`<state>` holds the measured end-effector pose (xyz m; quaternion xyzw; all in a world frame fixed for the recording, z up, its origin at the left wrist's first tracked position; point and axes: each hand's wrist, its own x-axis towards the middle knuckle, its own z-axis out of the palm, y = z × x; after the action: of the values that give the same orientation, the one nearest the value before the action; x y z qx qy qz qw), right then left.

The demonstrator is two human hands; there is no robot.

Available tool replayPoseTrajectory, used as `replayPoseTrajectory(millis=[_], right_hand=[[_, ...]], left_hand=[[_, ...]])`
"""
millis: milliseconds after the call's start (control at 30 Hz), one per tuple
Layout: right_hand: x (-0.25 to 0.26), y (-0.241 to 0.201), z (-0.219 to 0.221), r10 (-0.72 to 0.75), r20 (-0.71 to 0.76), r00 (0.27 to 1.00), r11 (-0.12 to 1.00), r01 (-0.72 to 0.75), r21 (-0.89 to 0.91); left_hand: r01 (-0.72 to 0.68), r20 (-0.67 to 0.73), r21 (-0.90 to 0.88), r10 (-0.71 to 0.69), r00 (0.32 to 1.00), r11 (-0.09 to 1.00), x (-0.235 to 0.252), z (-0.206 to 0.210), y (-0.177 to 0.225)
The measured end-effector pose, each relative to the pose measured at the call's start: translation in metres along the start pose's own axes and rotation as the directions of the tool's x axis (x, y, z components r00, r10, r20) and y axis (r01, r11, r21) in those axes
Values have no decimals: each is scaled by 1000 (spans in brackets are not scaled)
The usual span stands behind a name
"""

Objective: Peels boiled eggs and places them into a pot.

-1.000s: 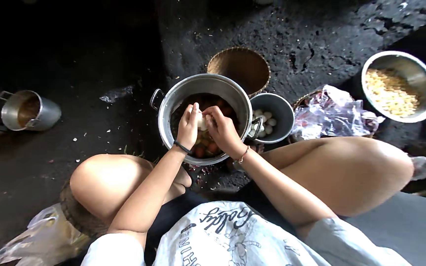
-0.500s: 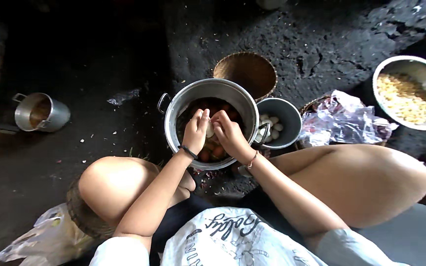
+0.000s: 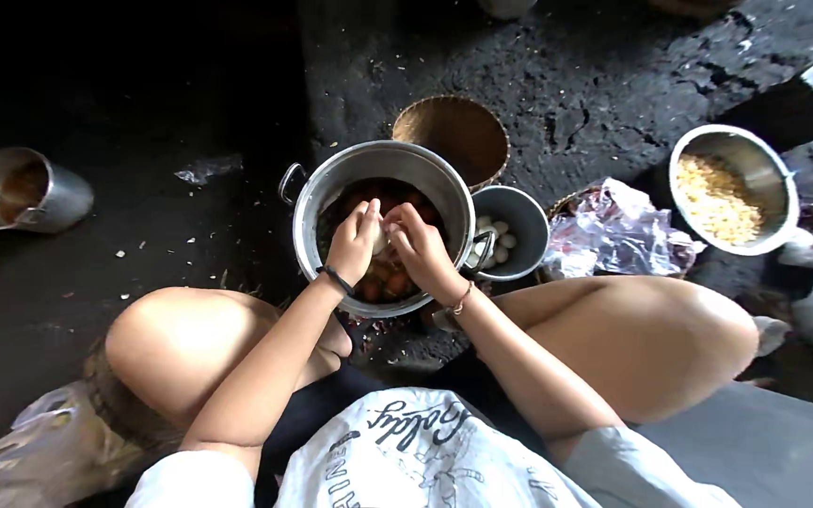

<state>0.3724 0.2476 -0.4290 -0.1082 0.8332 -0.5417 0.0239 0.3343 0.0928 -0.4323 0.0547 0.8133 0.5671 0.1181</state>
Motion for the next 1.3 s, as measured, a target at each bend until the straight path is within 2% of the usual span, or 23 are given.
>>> replayPoseTrajectory(millis=[133, 233, 433, 600, 700, 900, 1133, 1300], right_hand=[[0, 2, 1, -90, 35, 995, 996, 91, -24], [-5, 4, 5, -96, 13, 995, 994, 97, -57], [-2, -8, 7, -74, -32, 997, 966, 64, -251], [-5, 1, 7, 11, -106, 994, 997, -19, -72], [-7, 8, 6, -11, -76, 997, 1000, 13, 26], [-3, 0, 8, -14, -68, 998, 999, 16, 33], [-4, -2, 12, 42, -112, 993, 998, -36, 56], [1, 4, 9, 11, -87, 996, 993, 0, 122]], left_hand=[[83, -16, -67, -84, 996, 994, -2, -3, 9], [62, -15, -7, -62, 998, 998, -1, -3, 6], [3, 11, 63, -4, 1000, 998, 1, -2, 5], [22, -7, -32, -23, 1000, 999, 3, 0, 3], [-3, -13, -63, 2, 1000, 998, 5, -1, 0], [-51, -51, -162, 44, 998, 986, 7, 1, -4], [-12, -49, -238, 0, 999, 971, 5, 4, -1], [-51, -78, -258, 32, 996, 965, 6, 5, -1]])
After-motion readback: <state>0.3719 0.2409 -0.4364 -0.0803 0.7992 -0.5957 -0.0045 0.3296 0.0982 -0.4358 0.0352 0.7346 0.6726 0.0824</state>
